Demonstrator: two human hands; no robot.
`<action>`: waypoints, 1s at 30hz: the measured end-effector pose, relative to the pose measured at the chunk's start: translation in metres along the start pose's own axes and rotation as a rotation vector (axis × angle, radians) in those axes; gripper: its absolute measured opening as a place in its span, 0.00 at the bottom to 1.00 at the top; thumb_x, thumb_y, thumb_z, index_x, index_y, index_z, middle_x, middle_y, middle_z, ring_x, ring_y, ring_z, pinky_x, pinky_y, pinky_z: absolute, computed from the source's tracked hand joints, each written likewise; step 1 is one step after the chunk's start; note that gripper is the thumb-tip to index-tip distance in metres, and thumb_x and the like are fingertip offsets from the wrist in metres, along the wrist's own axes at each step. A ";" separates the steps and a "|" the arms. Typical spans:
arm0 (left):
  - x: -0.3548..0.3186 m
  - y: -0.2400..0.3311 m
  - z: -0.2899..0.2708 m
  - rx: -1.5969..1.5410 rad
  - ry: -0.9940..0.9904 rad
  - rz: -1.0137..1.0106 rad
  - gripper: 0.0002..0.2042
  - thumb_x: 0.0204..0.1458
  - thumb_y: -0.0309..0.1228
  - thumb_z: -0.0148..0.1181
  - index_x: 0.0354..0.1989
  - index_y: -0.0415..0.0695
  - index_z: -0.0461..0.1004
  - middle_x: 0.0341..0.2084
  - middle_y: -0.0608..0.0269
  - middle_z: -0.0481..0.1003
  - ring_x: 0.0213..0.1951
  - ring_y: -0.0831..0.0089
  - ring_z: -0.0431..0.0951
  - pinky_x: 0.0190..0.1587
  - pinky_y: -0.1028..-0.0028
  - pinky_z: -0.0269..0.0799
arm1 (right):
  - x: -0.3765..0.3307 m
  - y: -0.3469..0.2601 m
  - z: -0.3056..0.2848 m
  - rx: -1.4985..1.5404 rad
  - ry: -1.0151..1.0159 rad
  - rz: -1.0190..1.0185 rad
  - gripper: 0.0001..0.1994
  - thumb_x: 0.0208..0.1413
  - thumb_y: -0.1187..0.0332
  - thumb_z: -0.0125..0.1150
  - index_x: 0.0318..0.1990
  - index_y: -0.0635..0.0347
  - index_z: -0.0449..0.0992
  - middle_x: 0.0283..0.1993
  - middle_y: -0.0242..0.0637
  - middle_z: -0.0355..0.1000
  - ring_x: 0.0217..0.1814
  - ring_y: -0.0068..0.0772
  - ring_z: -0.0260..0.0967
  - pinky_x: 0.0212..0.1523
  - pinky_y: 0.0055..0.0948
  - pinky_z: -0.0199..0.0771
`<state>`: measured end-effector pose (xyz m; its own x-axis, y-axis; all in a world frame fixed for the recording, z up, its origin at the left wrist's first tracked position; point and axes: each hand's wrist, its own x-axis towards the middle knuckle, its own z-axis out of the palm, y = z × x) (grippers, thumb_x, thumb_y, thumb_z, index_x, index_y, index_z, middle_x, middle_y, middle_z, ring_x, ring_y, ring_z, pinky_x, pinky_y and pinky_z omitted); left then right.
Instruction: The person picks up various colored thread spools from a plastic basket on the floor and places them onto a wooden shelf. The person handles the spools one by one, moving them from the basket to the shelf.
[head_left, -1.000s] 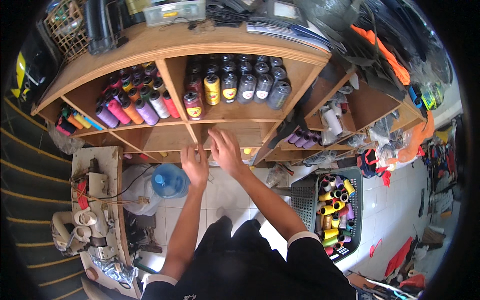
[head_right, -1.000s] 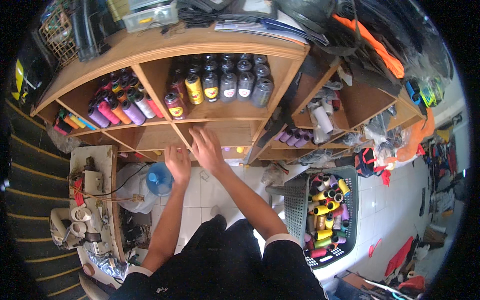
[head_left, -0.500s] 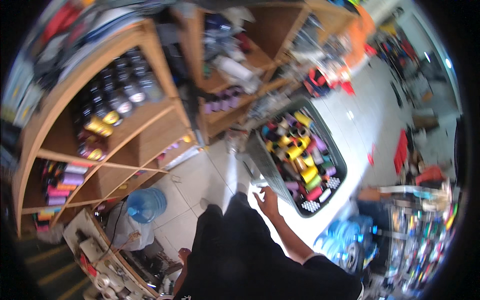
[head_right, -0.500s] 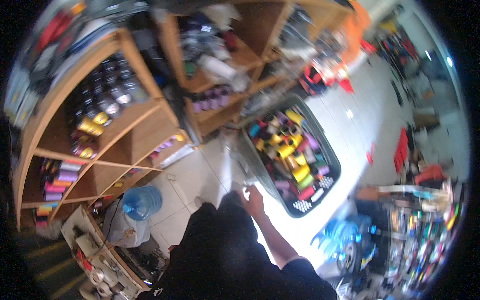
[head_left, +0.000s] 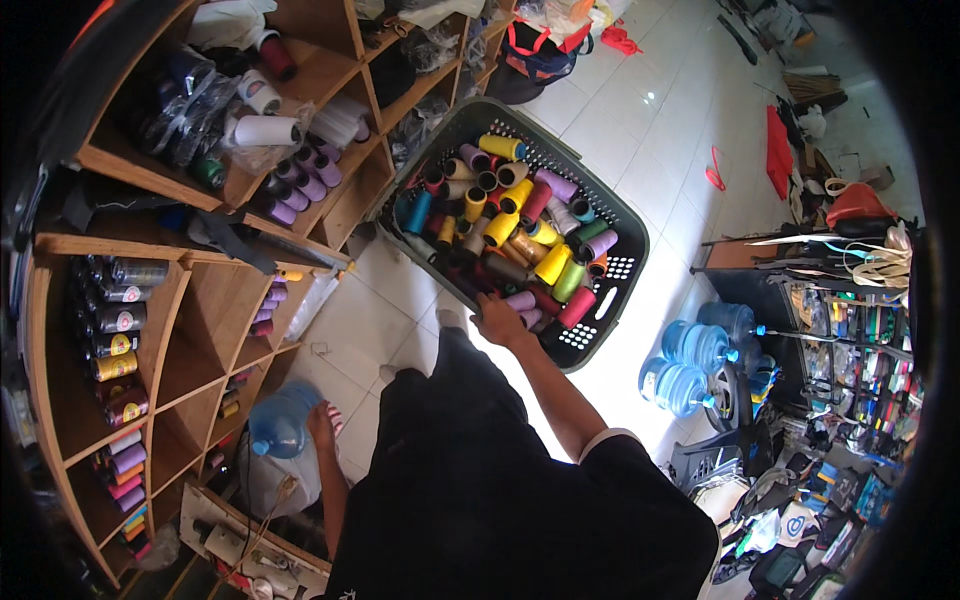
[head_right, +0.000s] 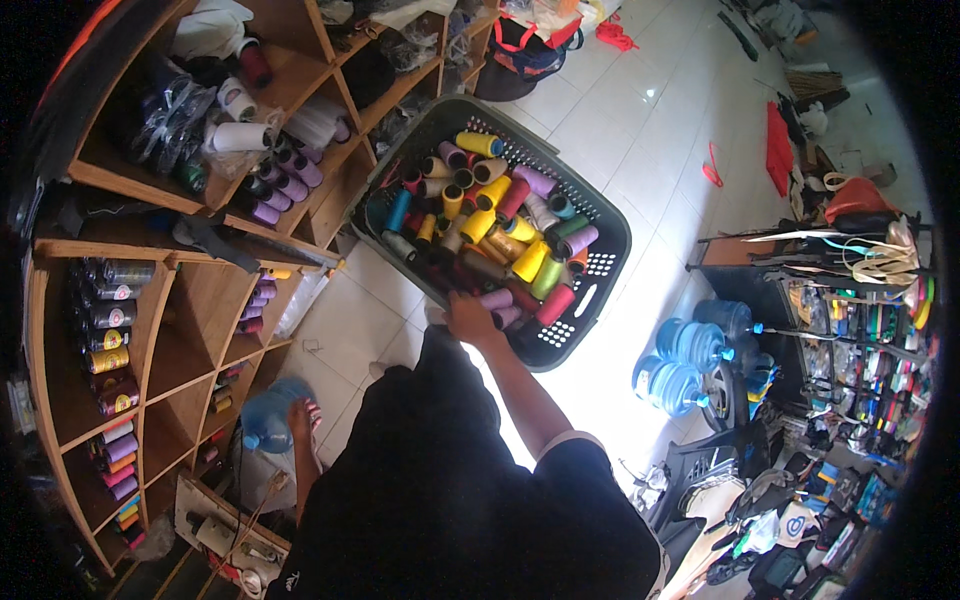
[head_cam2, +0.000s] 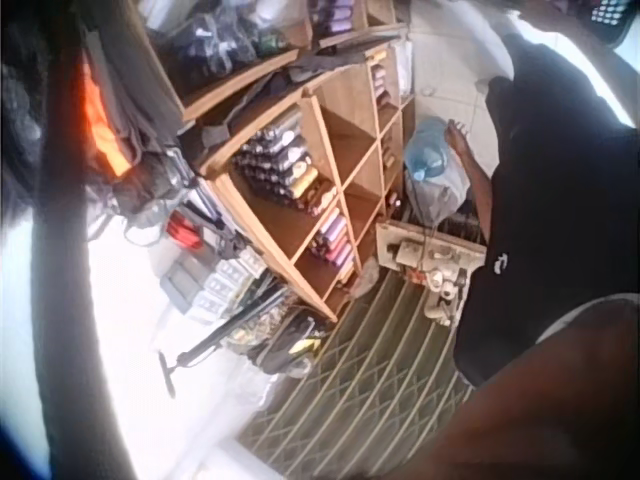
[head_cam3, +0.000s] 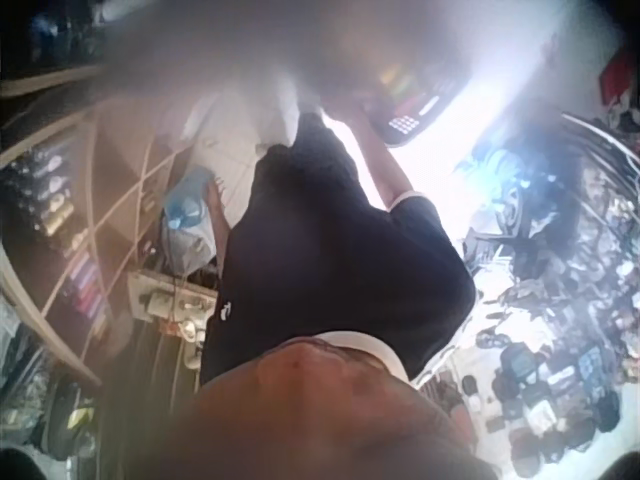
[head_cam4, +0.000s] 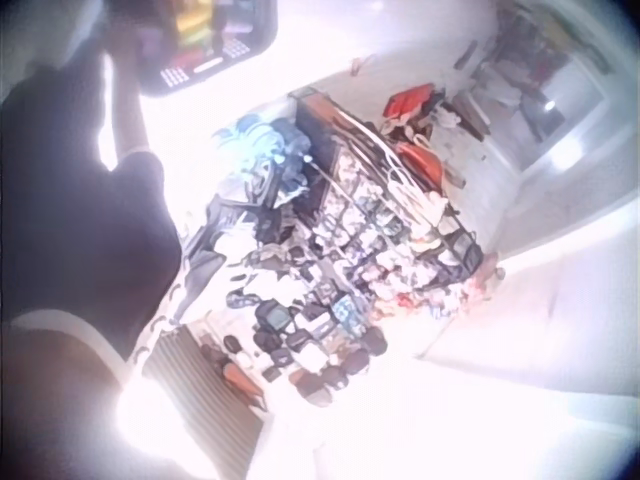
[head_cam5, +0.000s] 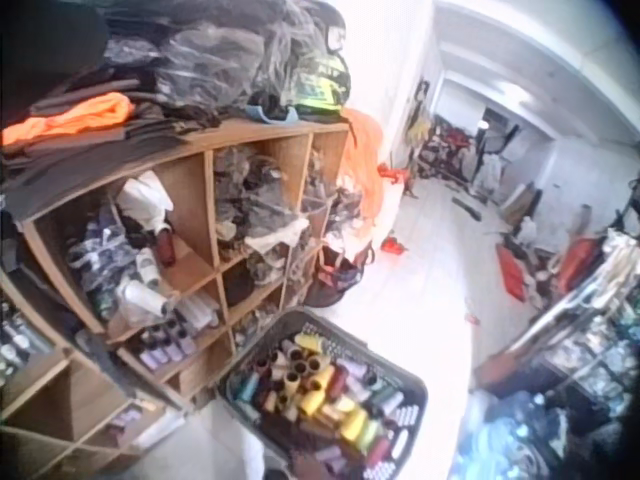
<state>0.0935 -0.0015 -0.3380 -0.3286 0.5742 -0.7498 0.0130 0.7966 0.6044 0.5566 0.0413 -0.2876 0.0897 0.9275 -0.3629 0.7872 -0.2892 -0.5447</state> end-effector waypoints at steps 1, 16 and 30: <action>-0.008 0.007 0.009 0.033 -0.007 -0.004 0.13 0.52 0.42 0.54 0.37 0.45 0.70 0.26 0.64 0.73 0.25 0.74 0.74 0.23 0.73 0.68 | 0.006 0.003 -0.010 0.013 -0.084 -0.011 0.23 0.44 0.58 0.66 0.42 0.66 0.71 0.41 0.56 0.72 0.45 0.56 0.69 0.44 0.44 0.70; -0.051 -0.216 -0.041 0.685 -0.118 -0.119 0.18 0.56 0.39 0.49 0.43 0.34 0.73 0.39 0.53 0.74 0.41 0.59 0.75 0.46 0.63 0.69 | 0.072 0.047 -0.052 0.463 -0.816 0.012 0.24 0.38 0.64 0.71 0.45 0.62 0.74 0.34 0.39 0.75 0.38 0.33 0.73 0.40 0.29 0.72; -0.091 -0.150 -0.025 0.073 -0.130 -0.173 0.08 0.56 0.31 0.49 0.31 0.39 0.68 0.23 0.64 0.68 0.27 0.76 0.70 0.27 0.74 0.65 | 0.084 0.045 0.008 -0.378 0.156 0.133 0.21 0.44 0.73 0.58 0.48 0.44 0.70 0.55 0.44 0.55 0.55 0.52 0.57 0.49 0.44 0.66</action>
<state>0.0982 -0.1776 -0.3539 -0.2077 0.4440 -0.8716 0.0369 0.8940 0.4466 0.5949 0.1043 -0.3486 0.2736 0.9212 -0.2765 0.9281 -0.3284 -0.1755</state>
